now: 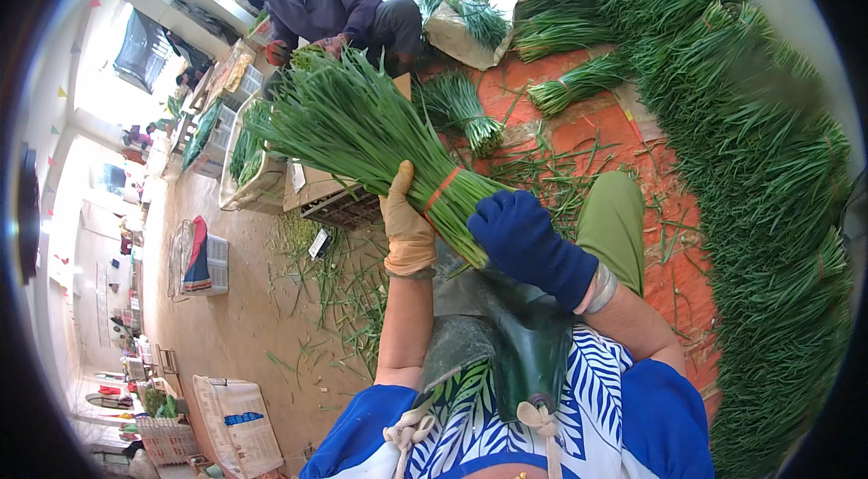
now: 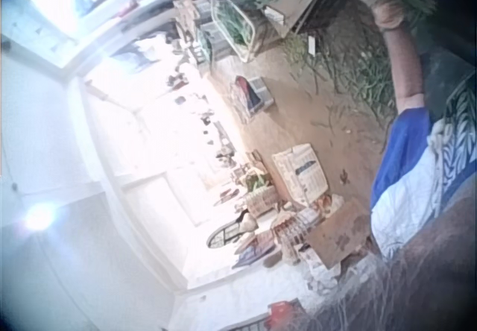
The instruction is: The person bundles chives by hand, securing them with rubber bands and placing the finished bundles onto a pile.
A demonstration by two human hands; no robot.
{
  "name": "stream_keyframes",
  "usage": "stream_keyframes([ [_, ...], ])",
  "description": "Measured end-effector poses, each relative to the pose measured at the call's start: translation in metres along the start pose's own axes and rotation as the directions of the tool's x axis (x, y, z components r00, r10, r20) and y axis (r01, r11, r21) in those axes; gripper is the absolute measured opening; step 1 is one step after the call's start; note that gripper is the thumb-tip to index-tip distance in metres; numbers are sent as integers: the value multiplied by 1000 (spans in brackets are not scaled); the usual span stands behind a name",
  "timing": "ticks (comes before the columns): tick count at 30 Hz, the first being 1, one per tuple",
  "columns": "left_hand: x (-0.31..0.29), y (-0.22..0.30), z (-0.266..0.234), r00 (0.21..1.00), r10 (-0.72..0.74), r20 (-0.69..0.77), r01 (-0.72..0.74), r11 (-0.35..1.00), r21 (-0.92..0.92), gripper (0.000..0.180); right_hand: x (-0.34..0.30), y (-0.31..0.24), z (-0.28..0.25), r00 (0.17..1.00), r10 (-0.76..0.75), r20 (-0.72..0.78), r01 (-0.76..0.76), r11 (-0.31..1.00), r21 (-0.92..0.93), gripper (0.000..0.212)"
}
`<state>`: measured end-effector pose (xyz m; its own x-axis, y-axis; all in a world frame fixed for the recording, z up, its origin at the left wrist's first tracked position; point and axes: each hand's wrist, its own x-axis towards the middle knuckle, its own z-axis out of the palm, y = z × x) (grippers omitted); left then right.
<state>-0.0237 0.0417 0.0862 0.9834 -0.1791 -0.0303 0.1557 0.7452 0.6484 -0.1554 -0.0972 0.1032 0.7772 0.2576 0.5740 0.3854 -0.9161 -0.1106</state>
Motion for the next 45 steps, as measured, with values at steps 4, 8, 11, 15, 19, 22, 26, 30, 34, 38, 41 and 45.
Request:
stream_keyframes([
  [4, 2, 17, -5, 998, -67, -23, 66, 997, -50, 35, -13, 0, -33, 995, -99, 8, 62, 685, 726, 9],
  [8, 2, 34, -20, 998, -66, -4, 65, 985, -159, 42, -36, 22, -47, 930, -82, 357, -203, 697, 688, 12],
  [11, 0, 35, -36, 998, -53, 15, 55, 980, -189, 52, -46, 29, -46, 889, 54, 455, -238, 903, 358, 19],
  [15, -2, 39, -63, 990, -69, 124, 104, 947, -302, 63, -30, 33, -66, 963, 58, 263, -180, 865, 468, 29],
  [19, -4, 32, -68, 965, -50, 256, 127, 947, -295, 59, -20, 25, -70, 976, 184, 119, -218, 770, 600, 36],
  [22, -12, 24, -60, 975, 0, 224, 84, 928, -363, 65, -20, 15, -69, 974, 224, -36, -145, 739, 658, 38],
  [26, -17, 17, -59, 960, -80, 270, 139, 969, -206, 85, -21, 10, -70, 953, 168, -253, -8, 845, 535, 40],
  [30, -11, 15, -53, 932, -57, 359, 165, 946, -278, 86, -17, 6, -78, 921, 63, -385, 128, 884, 450, 46],
  [34, -4, 1, -50, 914, -112, 389, 213, 950, -227, 84, -4, -5, -72, 877, 144, -458, 47, 924, 380, 44],
  [38, -16, 5, -32, 952, -107, 286, 155, 977, -148, 78, -21, 2, -49, 986, 12, -169, 30, 970, 240, 50],
  [41, -7, 7, -38, 823, -152, 547, 114, 988, 103, 54, -39, 24, -22, 999, -32, 44, 14, 932, 363, 53],
  [45, -4, 3, -88, 949, 80, 306, -217, 868, 447, 58, -38, 12, -7, 985, 163, 65, -170, 801, 574, 42],
])
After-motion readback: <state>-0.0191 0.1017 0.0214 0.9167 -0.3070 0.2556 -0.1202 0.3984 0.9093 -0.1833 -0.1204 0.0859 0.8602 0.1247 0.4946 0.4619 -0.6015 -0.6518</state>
